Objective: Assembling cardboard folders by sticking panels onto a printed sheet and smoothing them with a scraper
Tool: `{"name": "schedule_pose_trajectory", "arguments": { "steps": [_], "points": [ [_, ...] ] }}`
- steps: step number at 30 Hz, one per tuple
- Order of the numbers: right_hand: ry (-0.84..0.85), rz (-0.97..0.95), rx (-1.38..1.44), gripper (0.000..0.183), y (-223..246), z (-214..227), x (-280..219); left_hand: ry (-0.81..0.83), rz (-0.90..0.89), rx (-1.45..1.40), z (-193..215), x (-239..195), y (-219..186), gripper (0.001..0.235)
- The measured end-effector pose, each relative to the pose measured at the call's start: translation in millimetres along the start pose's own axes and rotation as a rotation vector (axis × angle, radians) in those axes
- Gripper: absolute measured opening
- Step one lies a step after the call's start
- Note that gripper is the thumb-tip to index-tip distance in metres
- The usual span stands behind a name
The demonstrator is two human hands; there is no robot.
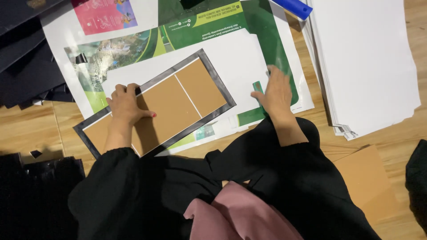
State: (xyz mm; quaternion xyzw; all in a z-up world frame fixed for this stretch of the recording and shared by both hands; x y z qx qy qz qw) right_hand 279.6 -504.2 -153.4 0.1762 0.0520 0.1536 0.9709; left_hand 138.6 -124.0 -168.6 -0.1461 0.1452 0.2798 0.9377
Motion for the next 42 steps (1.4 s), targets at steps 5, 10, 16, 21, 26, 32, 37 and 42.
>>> {"name": "schedule_pose_trajectory", "arguments": {
  "steps": [5, 10, 16, 21, 26, 32, 37, 42],
  "points": [
    [-0.314, 0.347, 0.145, 0.064, 40, 31, -6, 0.066, -0.210, -0.172, 31, 5, -18, 0.042],
    [0.020, 0.171, 1.070, 0.064, 44, 18, -5, 0.125, -0.523, -0.020, 124, -41, -110, 0.018],
    [-0.342, 0.328, 1.200, 0.058, 52, 60, -31, -0.188, -0.839, 0.954, 188, -20, -171, 0.039],
    [0.197, -0.043, 1.193, 0.043, 81, 31, -52, 0.083, -0.626, 0.693, 190, -29, -228, 0.047],
    [0.611, -0.230, 0.825, 0.038, 65, -37, -48, -0.305, -0.879, 0.627, 52, 6, -209, 0.064],
    [0.704, -0.084, 0.507, 0.055, 57, -48, -40, 0.202, -0.388, 0.314, -49, -37, -153, 0.092],
    [0.204, -0.019, 0.178, 0.036, 56, 1, -36, 0.270, -0.269, 0.167, -57, -65, -118, 0.081],
    [0.112, -0.117, -0.129, 0.039, 8, -20, -29, 0.274, -0.269, 0.144, -61, -76, -112, 0.089]
  ]
}}
Point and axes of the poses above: each hand's wrist, its own x-axis towards the middle knuckle, its own z-axis out of the back of the hand, y = z × x, the point moved 5 cm from there along x, towards the middle knuckle, and after that the axes turned 3 degrees about -x, right-handed, at the moved point
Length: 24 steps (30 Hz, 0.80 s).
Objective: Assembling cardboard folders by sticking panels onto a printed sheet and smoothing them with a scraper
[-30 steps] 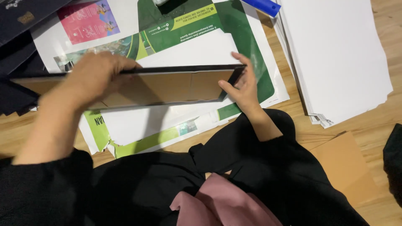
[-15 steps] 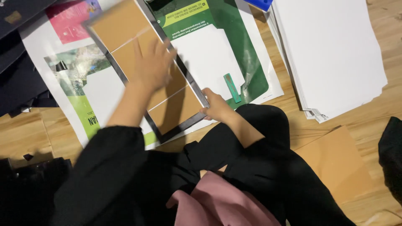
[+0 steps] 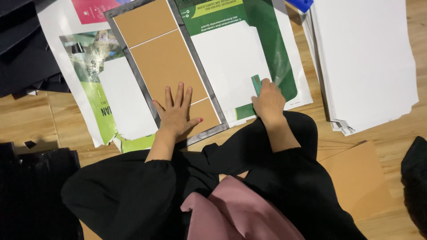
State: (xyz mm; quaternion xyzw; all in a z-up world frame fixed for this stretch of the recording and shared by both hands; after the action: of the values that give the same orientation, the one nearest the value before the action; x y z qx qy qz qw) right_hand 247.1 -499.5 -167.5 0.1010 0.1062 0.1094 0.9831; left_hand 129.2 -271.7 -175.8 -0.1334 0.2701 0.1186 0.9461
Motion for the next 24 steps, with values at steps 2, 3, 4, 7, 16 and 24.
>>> {"name": "schedule_pose_trajectory", "arguments": {
  "steps": [2, 3, 4, 7, 16, 24],
  "points": [
    [0.075, -0.044, -0.041, 0.034, -6, -11, 3, 0.000, -0.002, -0.026, -4, -3, 0, 0.091],
    [0.052, 0.006, -0.008, 0.034, 2, -5, 3, -0.011, -0.015, -0.048, -6, -3, 1, 0.094],
    [0.031, 0.060, 0.027, 0.033, 11, 0, 3, -0.023, -0.025, -0.069, -8, -2, 3, 0.097],
    [-0.069, 0.233, 0.244, 0.046, 47, 20, 0, -0.028, -0.035, -0.103, -9, -3, 5, 0.101],
    [-0.024, 0.492, -0.012, 0.039, 117, -20, 9, -0.026, -0.039, -0.154, -7, -4, 7, 0.124],
    [0.190, 0.606, -0.159, 0.038, 94, -27, -40, -0.017, -0.017, -0.160, -8, -4, 7, 0.122]
  ]
}}
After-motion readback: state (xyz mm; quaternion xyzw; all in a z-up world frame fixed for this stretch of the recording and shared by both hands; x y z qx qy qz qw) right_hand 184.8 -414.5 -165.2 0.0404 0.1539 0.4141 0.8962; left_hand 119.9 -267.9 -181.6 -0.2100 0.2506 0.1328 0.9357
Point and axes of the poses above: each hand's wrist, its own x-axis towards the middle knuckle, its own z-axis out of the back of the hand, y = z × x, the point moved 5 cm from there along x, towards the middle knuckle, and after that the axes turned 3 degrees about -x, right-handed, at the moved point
